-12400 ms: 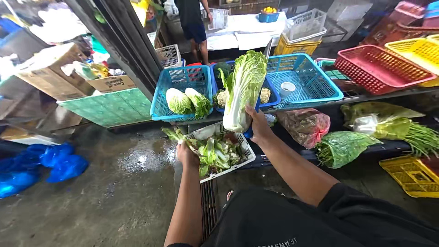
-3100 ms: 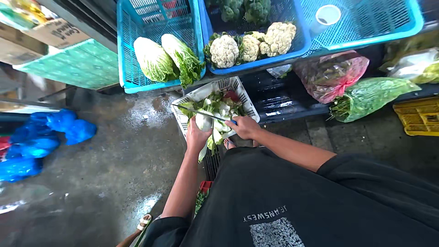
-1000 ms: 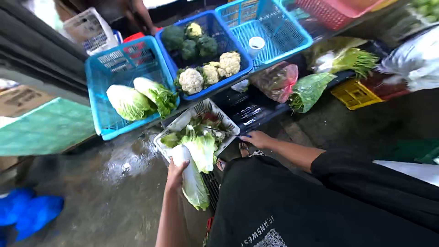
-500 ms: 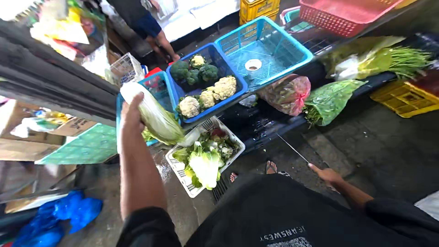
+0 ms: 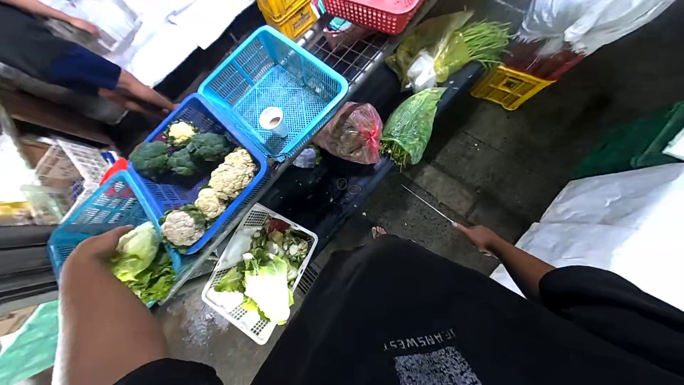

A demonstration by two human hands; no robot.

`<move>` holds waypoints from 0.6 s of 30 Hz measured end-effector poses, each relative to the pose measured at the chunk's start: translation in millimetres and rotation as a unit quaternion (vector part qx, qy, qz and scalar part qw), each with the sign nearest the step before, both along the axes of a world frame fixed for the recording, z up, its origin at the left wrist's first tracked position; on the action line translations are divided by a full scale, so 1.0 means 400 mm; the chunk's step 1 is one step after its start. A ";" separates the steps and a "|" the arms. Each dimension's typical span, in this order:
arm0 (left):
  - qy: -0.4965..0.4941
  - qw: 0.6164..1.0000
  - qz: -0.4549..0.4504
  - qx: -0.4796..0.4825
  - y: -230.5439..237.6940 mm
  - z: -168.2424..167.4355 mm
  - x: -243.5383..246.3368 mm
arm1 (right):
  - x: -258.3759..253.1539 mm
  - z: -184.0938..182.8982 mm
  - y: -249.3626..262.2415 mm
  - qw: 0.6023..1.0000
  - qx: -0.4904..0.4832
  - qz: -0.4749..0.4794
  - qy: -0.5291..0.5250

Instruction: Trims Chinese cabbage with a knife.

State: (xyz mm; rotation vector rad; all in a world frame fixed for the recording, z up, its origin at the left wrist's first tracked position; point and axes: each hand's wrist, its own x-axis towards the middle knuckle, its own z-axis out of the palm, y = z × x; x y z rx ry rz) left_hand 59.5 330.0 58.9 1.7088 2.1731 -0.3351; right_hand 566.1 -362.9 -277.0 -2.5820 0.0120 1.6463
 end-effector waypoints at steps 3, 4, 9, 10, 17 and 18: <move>0.019 0.998 0.005 0.065 0.006 -0.009 -0.019 | 0.028 -0.010 -0.050 0.999 -0.036 0.004 -0.002; 0.018 0.994 0.005 0.109 -0.018 0.007 -0.001 | 0.034 -0.012 -0.056 0.999 -0.042 0.004 -0.004; -0.377 0.866 -0.107 0.309 -0.257 0.067 0.168 | 0.061 -0.020 -0.025 0.999 -0.040 0.026 -0.019; -0.519 0.803 -0.157 0.247 -0.304 0.047 0.201 | 0.064 -0.011 -0.001 0.999 -0.035 0.029 -0.019; -0.590 0.731 -0.138 -0.314 -0.468 -0.445 0.574 | 0.089 0.074 0.168 0.998 0.006 0.044 -0.037; -0.564 0.744 -0.092 -0.346 -0.475 -0.547 0.619 | 0.096 0.078 0.187 0.998 0.013 0.044 -0.043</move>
